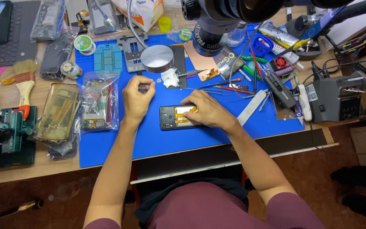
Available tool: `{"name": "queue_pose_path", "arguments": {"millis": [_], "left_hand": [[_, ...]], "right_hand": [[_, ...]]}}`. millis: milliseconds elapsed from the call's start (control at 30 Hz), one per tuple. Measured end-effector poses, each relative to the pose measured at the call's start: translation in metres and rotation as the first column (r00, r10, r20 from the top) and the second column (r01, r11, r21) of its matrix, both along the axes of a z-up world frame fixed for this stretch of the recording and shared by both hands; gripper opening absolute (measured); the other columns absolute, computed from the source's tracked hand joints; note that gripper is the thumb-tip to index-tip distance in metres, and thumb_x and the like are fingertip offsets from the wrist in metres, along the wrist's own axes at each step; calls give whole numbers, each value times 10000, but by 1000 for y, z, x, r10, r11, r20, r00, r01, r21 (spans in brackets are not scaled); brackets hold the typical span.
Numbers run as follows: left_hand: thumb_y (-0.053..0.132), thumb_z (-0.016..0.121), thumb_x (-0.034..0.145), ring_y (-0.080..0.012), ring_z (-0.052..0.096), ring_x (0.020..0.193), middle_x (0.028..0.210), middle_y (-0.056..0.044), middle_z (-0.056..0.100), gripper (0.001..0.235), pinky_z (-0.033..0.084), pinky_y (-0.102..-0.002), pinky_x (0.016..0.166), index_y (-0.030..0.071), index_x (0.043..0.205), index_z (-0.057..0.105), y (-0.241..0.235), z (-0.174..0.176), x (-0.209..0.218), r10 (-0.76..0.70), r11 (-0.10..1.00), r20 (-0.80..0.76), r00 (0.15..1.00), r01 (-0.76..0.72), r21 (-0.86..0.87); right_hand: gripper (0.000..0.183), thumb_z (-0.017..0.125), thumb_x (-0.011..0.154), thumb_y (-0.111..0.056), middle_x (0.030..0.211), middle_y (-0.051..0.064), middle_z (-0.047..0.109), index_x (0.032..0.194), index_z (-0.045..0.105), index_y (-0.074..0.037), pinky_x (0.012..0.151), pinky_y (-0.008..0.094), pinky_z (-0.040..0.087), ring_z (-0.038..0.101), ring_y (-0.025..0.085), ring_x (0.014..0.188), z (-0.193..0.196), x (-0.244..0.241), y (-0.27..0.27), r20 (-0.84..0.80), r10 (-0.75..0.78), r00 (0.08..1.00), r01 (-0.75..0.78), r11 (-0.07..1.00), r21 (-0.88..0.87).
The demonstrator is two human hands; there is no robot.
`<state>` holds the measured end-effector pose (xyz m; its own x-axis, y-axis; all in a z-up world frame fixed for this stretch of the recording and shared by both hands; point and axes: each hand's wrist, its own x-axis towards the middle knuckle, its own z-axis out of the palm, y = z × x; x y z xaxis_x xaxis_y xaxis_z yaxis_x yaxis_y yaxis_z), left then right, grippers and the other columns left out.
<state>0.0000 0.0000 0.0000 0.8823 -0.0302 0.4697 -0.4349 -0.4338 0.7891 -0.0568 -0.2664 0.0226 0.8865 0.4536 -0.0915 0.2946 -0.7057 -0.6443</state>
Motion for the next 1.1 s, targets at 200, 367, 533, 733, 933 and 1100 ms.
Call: {"name": "queue_pose_path", "arguments": {"millis": [200, 367, 533, 733, 933, 1100], "left_hand": [[-45, 731, 936, -227, 739, 832, 925, -79, 703, 143, 585, -328, 819, 54, 1040, 724, -2, 16, -6, -5, 998, -15, 1000, 4, -63], [-83, 659, 977, -208, 757, 849, 1008, -101, 669, 154, 616, -296, 803, 0, 1106, 667, -5, -2, 0, -256, 824, -117, 959, 154, -545], [-142, 573, 966, -262, 707, 880, 1001, -150, 588, 229, 629, -321, 793, 9, 1132, 619, 9, -2, -8, -750, 115, 67, 658, 230, -966], [-95, 614, 993, -242, 703, 879, 1052, -133, 604, 153, 606, -310, 816, 19, 1095, 617, 13, -3, 5, -668, 213, 46, 743, 250, -944], [-78, 717, 980, -194, 683, 676, 933, -117, 683, 177, 562, -258, 632, 23, 1120, 678, 43, -35, 43, 9, 421, -62, 998, -60, -905], [-14, 728, 999, -154, 722, 727, 996, -80, 718, 170, 585, -231, 658, 63, 1148, 699, 41, -16, 30, -49, 447, -111, 993, -78, -891]], "right_hand": [[437, 769, 905, -441, 1143, 73, 601, 1239, 735, -161, 1063, 415, 453, 556, 282, 1162, -2, 0, 2, 64, 17, 998, -11, 995, -97], [441, 775, 912, -436, 1135, 91, 626, 1254, 735, -160, 1053, 423, 467, 583, 290, 1158, 11, 1, 5, 65, 4, 998, 0, 998, -67], [470, 669, 1055, -328, 1348, 153, 670, 1480, 593, -143, 1074, 390, 560, 686, 258, 1229, 11, 11, 56, -240, -221, 945, 321, 755, 571], [659, 377, 1071, -744, 1464, 202, 530, 1384, 524, -183, 1171, 595, 411, 550, 413, 1374, -14, 22, 163, -584, 434, 685, 637, 32, 771], [877, 509, 1064, -619, 1498, 322, 540, 1553, 403, 101, 1182, 533, 408, 543, 384, 1392, -6, 11, 166, -702, 312, 641, 594, 378, 710], [421, 733, 1015, -335, 1294, 132, 612, 1394, 650, -171, 1079, 518, 527, 667, 321, 1176, -26, 62, 82, 531, -331, 780, 308, 942, 134]]}}
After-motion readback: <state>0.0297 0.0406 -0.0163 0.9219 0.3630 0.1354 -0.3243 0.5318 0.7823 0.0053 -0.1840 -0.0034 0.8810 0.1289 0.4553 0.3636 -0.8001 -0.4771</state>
